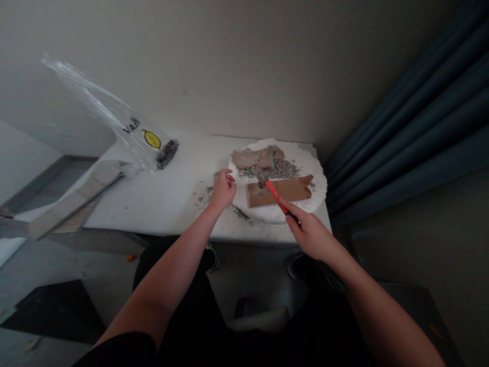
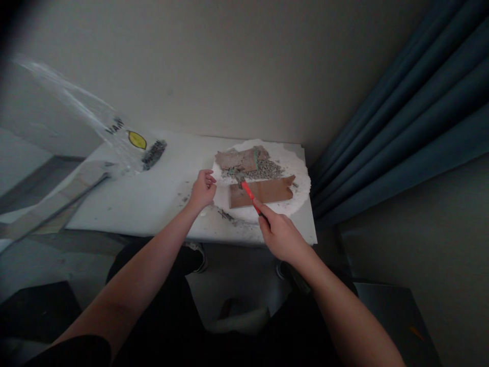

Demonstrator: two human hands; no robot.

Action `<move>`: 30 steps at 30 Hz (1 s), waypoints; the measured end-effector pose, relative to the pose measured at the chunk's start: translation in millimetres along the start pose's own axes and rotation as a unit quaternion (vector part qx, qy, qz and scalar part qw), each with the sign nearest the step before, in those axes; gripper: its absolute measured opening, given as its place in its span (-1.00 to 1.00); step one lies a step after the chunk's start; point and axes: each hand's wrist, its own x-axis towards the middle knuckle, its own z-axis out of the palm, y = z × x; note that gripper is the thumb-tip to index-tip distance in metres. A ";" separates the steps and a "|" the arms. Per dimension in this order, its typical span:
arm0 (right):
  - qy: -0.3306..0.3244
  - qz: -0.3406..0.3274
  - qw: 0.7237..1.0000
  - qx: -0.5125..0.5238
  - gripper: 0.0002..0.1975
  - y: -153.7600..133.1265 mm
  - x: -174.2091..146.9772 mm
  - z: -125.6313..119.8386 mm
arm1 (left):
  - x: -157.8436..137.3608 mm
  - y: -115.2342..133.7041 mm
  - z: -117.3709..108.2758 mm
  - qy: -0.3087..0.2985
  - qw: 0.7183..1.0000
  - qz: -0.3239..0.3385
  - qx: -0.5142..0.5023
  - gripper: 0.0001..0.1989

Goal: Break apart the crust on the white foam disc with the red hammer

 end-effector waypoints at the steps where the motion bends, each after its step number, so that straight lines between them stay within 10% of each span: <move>1: -0.001 0.000 1.000 -0.007 -0.47 0.3 0.0 0.1 | 0.1 -3.3 -4.6 0.003 1.000 -0.011 0.019 -0.54; 13: -0.025 0.004 0.999 -0.037 -0.48 -3.3 0.3 1.4 | -16.7 -38.0 -39.3 -0.115 0.943 -0.083 0.302 -0.73; 20: 0.025 0.015 1.000 -0.008 -0.43 8.6 5.0 -7.4 | -34.2 -45.7 -17.8 -0.303 0.891 0.040 0.335 -0.87; 30: 0.029 0.033 0.999 -0.027 -0.43 26.9 14.0 -8.9 | -35.5 -55.6 3.1 -0.328 0.881 0.119 0.319 -0.74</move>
